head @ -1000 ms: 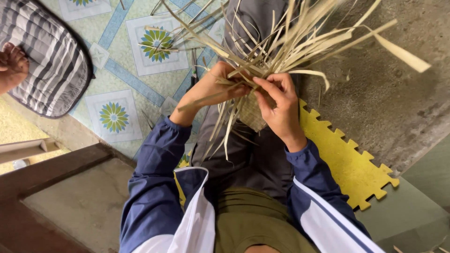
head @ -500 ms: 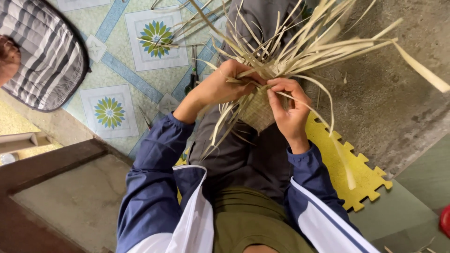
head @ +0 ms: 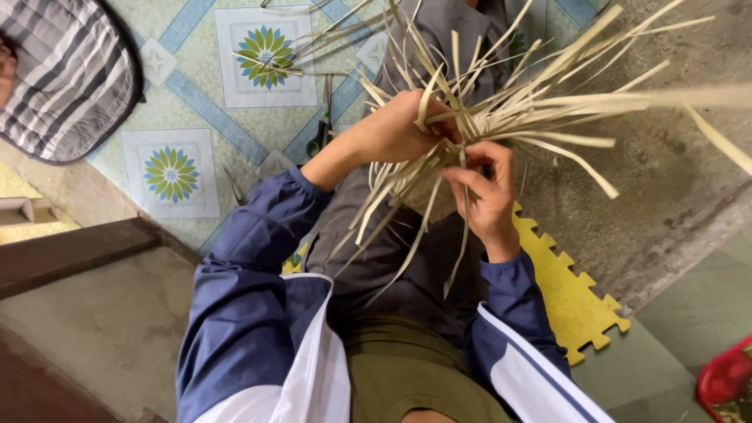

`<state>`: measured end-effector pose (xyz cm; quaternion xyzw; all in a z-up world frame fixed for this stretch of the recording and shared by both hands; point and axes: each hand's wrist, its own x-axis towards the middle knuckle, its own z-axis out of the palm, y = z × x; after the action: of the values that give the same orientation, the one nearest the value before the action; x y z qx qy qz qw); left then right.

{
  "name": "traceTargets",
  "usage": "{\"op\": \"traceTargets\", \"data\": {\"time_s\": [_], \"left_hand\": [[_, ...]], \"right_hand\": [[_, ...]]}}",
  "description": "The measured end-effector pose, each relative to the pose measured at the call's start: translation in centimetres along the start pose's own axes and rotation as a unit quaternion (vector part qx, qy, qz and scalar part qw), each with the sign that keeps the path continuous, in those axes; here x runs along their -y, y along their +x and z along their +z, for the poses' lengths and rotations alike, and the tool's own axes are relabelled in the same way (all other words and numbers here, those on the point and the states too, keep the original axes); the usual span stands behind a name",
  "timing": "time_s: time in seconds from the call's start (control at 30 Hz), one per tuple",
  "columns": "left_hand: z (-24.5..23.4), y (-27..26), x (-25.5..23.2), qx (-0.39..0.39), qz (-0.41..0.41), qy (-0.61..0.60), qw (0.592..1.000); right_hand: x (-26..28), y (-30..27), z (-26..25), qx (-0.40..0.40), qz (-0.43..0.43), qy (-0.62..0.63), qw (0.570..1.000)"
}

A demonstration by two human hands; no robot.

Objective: Weaving a basket by interlacing thin strips of dried plant material.

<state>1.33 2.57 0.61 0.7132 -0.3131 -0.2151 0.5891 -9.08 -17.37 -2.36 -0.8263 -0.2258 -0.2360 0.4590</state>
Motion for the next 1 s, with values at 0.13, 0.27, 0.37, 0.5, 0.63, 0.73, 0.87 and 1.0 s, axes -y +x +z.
{"op": "traceTargets", "data": {"time_s": [0.13,0.27,0.37,0.5,0.63,0.73,0.87,1.0], "left_hand": [[0.1,0.4,0.7,0.000,0.002,0.013,1.000],[0.2,0.5,0.6,-0.001,0.009,0.020,1.000],[0.0,0.3,-0.1,0.009,0.038,0.028,0.999],[0.7,0.3,1.0,-0.003,0.003,0.010,1.000],[0.8,0.1,-0.4,-0.014,-0.005,0.004,1.000],[0.4,-0.4,-1.0,0.009,-0.001,-0.017,1.000],[1.1,-0.4,0.4,-0.021,-0.050,0.020,0.998],[1.0,-0.7,-0.2,-0.053,-0.090,0.026,0.994]], "right_hand": [[0.4,0.1,-0.2,0.021,-0.026,-0.010,0.999],[-0.3,-0.5,-0.3,0.053,-0.016,-0.007,0.998],[-0.2,-0.4,-0.2,0.048,0.000,-0.015,0.999],[-0.4,0.0,-0.3,0.013,0.037,0.038,0.999],[-0.8,-0.6,0.3,-0.060,0.122,0.100,0.986],[0.7,1.4,0.1,-0.053,0.097,0.045,0.993],[0.8,0.5,0.0,-0.055,0.107,0.017,0.993],[0.3,0.2,-0.4,-0.064,0.100,0.012,0.993]]}}
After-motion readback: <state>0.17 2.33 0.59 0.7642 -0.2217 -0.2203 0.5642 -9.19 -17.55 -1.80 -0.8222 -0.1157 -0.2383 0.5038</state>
